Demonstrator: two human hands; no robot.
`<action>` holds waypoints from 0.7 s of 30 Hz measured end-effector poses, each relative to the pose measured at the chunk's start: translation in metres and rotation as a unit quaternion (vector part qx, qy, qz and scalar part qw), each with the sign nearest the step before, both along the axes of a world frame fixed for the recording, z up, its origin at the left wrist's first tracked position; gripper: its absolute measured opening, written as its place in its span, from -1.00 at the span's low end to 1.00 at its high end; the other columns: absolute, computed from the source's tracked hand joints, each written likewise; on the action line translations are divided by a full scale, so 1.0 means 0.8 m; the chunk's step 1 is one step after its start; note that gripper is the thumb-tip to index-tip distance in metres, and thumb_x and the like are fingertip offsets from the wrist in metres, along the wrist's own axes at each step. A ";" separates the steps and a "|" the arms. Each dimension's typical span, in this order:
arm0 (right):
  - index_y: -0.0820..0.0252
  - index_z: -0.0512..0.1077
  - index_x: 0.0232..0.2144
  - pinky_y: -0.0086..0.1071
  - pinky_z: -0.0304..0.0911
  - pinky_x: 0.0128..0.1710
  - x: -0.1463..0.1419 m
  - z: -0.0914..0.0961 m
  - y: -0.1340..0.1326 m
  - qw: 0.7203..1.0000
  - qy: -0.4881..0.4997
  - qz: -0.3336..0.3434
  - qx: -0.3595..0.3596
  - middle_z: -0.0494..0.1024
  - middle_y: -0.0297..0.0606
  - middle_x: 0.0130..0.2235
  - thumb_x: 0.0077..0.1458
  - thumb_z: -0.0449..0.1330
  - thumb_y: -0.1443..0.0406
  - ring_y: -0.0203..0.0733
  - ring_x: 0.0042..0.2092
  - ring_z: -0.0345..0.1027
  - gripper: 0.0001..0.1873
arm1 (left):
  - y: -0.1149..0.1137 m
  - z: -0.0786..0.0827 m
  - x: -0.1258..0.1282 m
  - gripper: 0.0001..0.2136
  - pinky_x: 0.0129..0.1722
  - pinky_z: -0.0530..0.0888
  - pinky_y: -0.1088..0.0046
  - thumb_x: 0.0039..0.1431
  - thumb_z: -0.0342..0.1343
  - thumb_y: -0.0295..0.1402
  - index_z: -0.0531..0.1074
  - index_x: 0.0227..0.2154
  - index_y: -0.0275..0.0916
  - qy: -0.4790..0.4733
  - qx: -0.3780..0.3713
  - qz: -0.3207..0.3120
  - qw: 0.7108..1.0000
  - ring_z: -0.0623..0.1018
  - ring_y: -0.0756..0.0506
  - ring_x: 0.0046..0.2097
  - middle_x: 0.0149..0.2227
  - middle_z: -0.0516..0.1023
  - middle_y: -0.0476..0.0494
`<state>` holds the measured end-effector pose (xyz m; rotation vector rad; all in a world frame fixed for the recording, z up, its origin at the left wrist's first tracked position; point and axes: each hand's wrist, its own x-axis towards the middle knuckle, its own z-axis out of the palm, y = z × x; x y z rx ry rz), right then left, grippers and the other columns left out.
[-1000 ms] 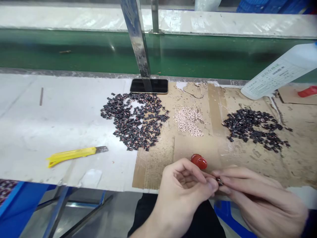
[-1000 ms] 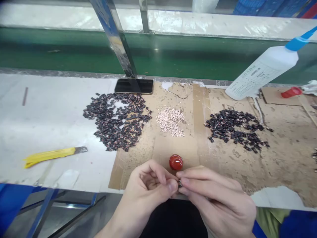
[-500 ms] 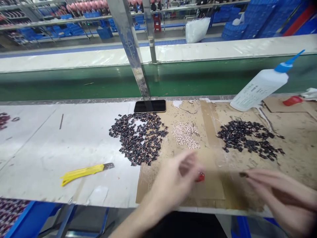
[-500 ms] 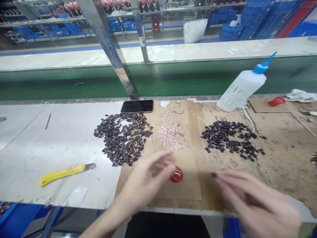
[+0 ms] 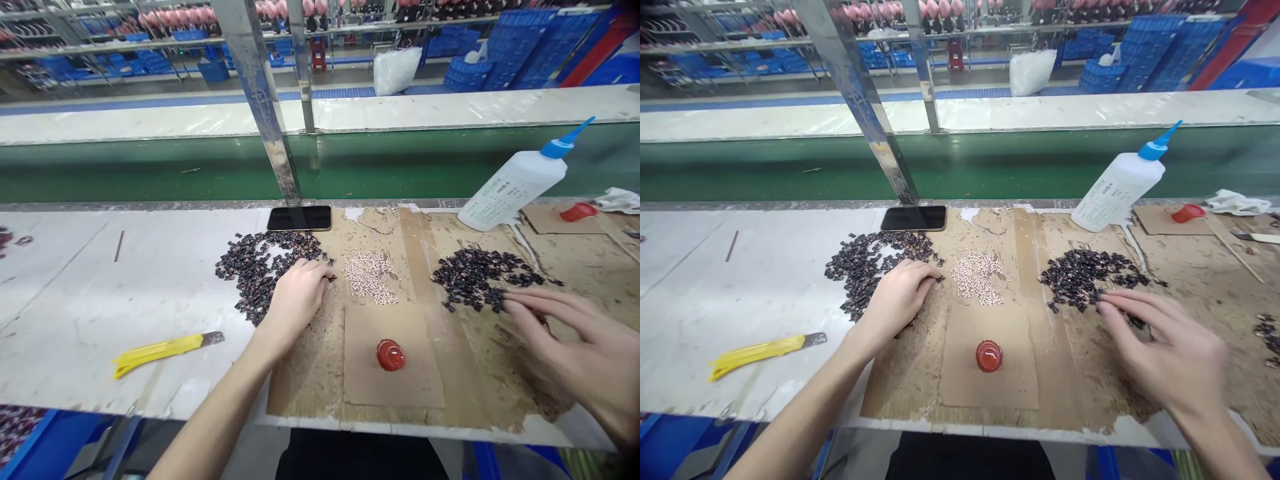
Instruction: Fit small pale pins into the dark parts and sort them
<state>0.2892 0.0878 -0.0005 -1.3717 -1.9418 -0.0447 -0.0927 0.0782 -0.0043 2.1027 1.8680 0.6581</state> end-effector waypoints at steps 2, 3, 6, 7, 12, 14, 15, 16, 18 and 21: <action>0.00 0.62 -0.25 -0.05 0.48 -0.03 -0.049 0.009 0.013 0.993 -0.035 0.104 -0.053 0.70 -0.21 -0.17 0.26 0.25 0.21 0.04 -0.15 0.60 -0.87 | 0.000 -0.001 -0.006 -0.77 -0.02 0.52 0.09 0.27 0.10 -0.56 0.65 -0.29 -0.19 -0.032 0.000 0.013 0.999 0.62 -0.28 -0.10 -0.20 0.73 -0.19; 0.01 0.63 -0.22 -0.09 0.50 -0.04 -0.072 0.012 0.020 0.985 -0.054 0.147 -0.074 0.71 -0.24 -0.14 0.28 0.24 0.21 0.00 -0.12 0.60 -0.85 | -0.001 -0.001 -0.009 -0.79 -0.01 0.52 0.09 0.25 0.12 -0.55 0.65 -0.31 -0.18 -0.051 0.000 0.023 0.998 0.62 -0.28 -0.10 -0.20 0.73 -0.18; 0.05 0.62 -0.06 -0.14 0.51 -0.04 -0.133 0.012 0.042 0.957 -0.108 0.236 -0.128 0.68 -0.24 -0.04 0.31 0.22 0.25 -0.05 -0.04 0.56 -0.78 | -0.005 0.000 -0.016 -0.83 0.03 0.52 0.04 0.20 0.19 -0.52 0.66 -0.36 -0.15 -0.121 -0.001 0.070 0.990 0.64 -0.29 -0.10 -0.23 0.74 -0.17; 0.06 0.62 -0.05 -0.14 0.51 -0.05 -0.148 0.010 0.048 0.949 -0.122 0.256 -0.140 0.67 -0.23 -0.04 0.31 0.21 0.26 -0.05 -0.03 0.55 -0.77 | -0.007 0.001 -0.017 -0.85 0.04 0.51 0.03 0.19 0.21 -0.50 0.66 -0.37 -0.14 -0.150 -0.003 0.089 0.985 0.64 -0.29 -0.10 -0.23 0.74 -0.17; 0.10 0.67 -0.19 -0.13 0.48 -0.14 -0.179 -0.004 0.064 0.924 -0.167 0.299 -0.173 0.67 -0.16 -0.13 0.30 0.17 0.39 -0.02 -0.13 0.56 -0.75 | -0.024 0.009 -0.015 -0.88 -0.06 0.62 0.16 0.17 0.29 -0.34 0.66 -0.24 -0.20 -0.345 -0.055 0.154 0.924 0.70 -0.19 -0.20 -0.22 0.76 -0.19; 0.12 0.67 -0.24 -0.13 0.47 -0.16 -0.179 -0.009 0.066 0.922 -0.168 0.301 -0.177 0.68 -0.14 -0.14 0.30 0.14 0.42 -0.02 -0.16 0.56 -0.72 | -0.031 0.013 -0.013 -0.79 -0.12 0.65 0.26 0.16 0.32 -0.30 0.65 -0.17 -0.24 -0.428 -0.087 0.158 0.885 0.72 -0.16 -0.20 -0.21 0.76 -0.21; 0.12 0.67 -0.25 -0.12 0.46 -0.16 -0.179 -0.011 0.067 0.922 -0.166 0.301 -0.178 0.68 -0.14 -0.15 0.30 0.13 0.44 -0.02 -0.17 0.57 -0.70 | -0.035 0.015 -0.011 -0.76 -0.14 0.66 0.30 0.15 0.34 -0.29 0.65 -0.14 -0.26 -0.465 -0.100 0.159 0.865 0.72 -0.14 -0.19 -0.21 0.76 -0.22; 0.12 0.67 -0.25 -0.12 0.46 -0.17 -0.179 -0.012 0.068 0.923 -0.162 0.301 -0.179 0.69 -0.13 -0.15 0.30 0.13 0.44 -0.01 -0.18 0.57 -0.69 | -0.038 0.017 -0.010 -0.74 -0.15 0.66 0.34 0.14 0.35 -0.28 0.65 -0.13 -0.26 -0.497 -0.111 0.161 0.845 0.72 -0.13 -0.20 -0.21 0.76 -0.22; 0.13 0.67 -0.24 -0.10 0.45 -0.17 -0.178 -0.013 0.068 0.926 -0.147 0.298 -0.179 0.70 -0.13 -0.17 0.30 0.12 0.44 0.01 -0.18 0.57 -0.69 | -0.045 0.021 -0.007 -0.74 -0.15 0.65 0.41 0.10 0.39 -0.28 0.67 -0.15 -0.26 -0.552 -0.126 0.161 0.809 0.72 -0.08 -0.22 -0.22 0.76 -0.21; 0.12 0.68 -0.20 -0.06 0.46 -0.14 -0.177 -0.010 0.068 0.935 -0.109 0.286 -0.181 0.72 -0.14 -0.17 0.30 0.15 0.40 0.03 -0.16 0.59 -0.73 | -0.054 0.027 -0.001 -0.78 -0.15 0.63 0.51 0.06 0.43 -0.31 0.70 -0.22 -0.23 -0.610 -0.141 0.151 0.765 0.70 -0.02 -0.25 -0.26 0.76 -0.16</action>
